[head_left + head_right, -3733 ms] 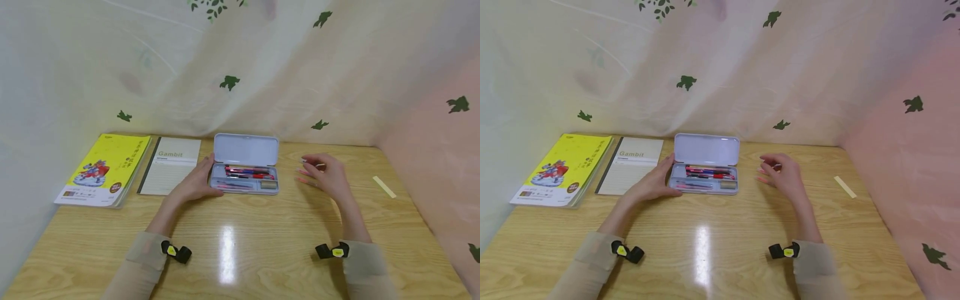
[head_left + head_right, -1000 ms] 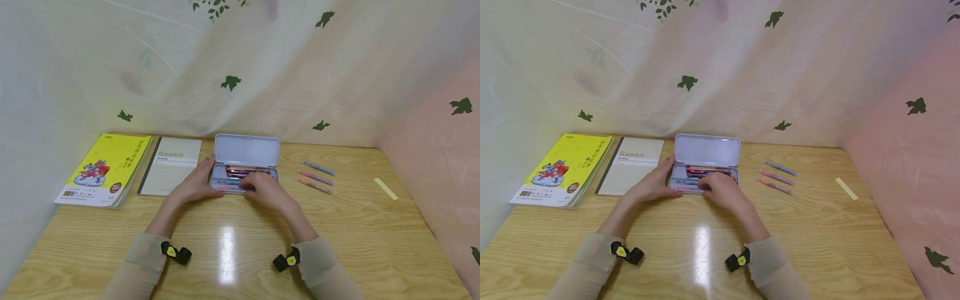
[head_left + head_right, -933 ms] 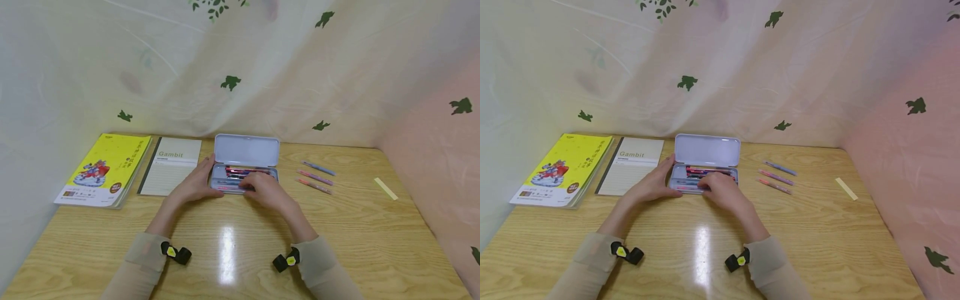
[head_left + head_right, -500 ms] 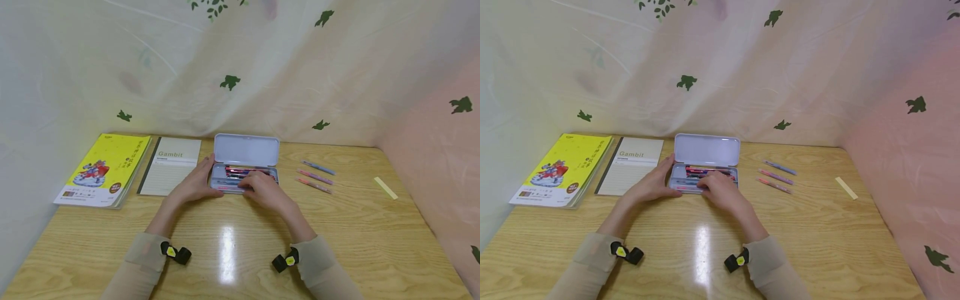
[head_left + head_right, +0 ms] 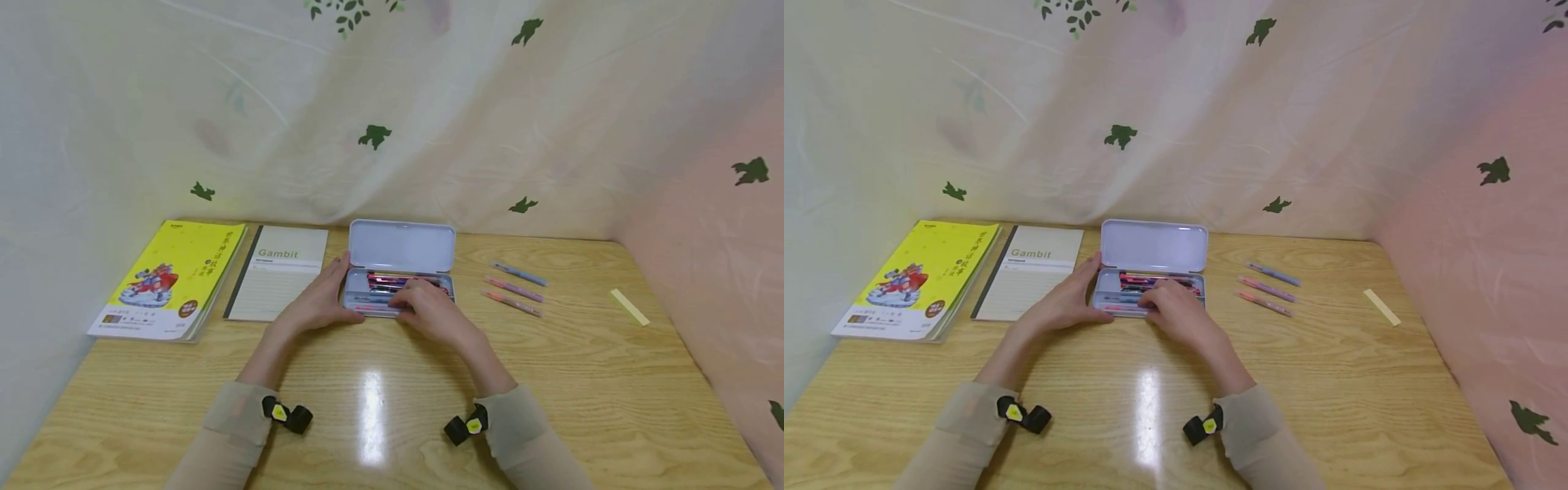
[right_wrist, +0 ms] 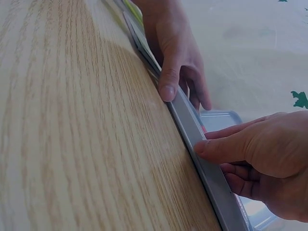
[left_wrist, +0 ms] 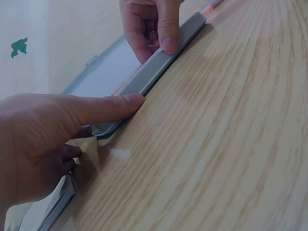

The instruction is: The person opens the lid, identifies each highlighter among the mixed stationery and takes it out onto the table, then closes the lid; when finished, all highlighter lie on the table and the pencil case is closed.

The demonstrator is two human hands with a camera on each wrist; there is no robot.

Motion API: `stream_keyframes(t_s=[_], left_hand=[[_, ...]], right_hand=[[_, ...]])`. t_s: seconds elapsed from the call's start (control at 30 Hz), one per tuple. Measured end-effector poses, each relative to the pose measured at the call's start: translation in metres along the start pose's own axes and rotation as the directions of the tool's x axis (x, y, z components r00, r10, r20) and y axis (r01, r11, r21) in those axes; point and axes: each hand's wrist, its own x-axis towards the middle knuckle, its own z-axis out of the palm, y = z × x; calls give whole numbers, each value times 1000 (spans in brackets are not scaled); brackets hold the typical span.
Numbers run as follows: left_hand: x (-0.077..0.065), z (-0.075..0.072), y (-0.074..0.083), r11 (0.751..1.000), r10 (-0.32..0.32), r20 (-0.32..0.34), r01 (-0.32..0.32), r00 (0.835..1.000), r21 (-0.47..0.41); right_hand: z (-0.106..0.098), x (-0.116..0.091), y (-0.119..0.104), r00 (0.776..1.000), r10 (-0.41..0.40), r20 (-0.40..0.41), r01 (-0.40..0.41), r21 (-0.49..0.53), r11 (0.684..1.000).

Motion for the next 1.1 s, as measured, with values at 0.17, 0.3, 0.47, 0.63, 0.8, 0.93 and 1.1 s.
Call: stream_keyframes(t_s=[0.17, 0.3, 0.47, 0.63, 0.8, 0.93, 1.1], left_hand=[[-1, -1, 1, 1000, -1, -3, 1, 1000, 5], [-2, -2, 1, 1000, -3, -3, 3, 1000, 7], [-1, -1, 1, 1000, -10, 0, 10, 1000, 4], [-1, 0, 0, 1000, -13, 1, 13, 1000, -3], [-2, 0, 1, 1000, -14, 1, 14, 1000, -7], [-2, -1, 1, 1000, 1, -5, -1, 1000, -4], [-3, -1, 0, 1000, 21, -16, -21, 1000, 5]], right_hand=[[1, 0, 0, 1000, 3, -2, -3, 12, 1000], [1, 0, 2, 1000, 9, -7, -9, 34, 999], [2, 0, 3, 1000, 16, -22, -15, 55, 998], [2, 0, 4, 999, 17, -29, -16, 59, 998], [2, 0, 3, 999, 24, -28, -23, 56, 998], [2, 0, 3, 999, 26, -30, -24, 55, 998], [1, 0, 2, 999, 33, -33, -30, 73, 997]])
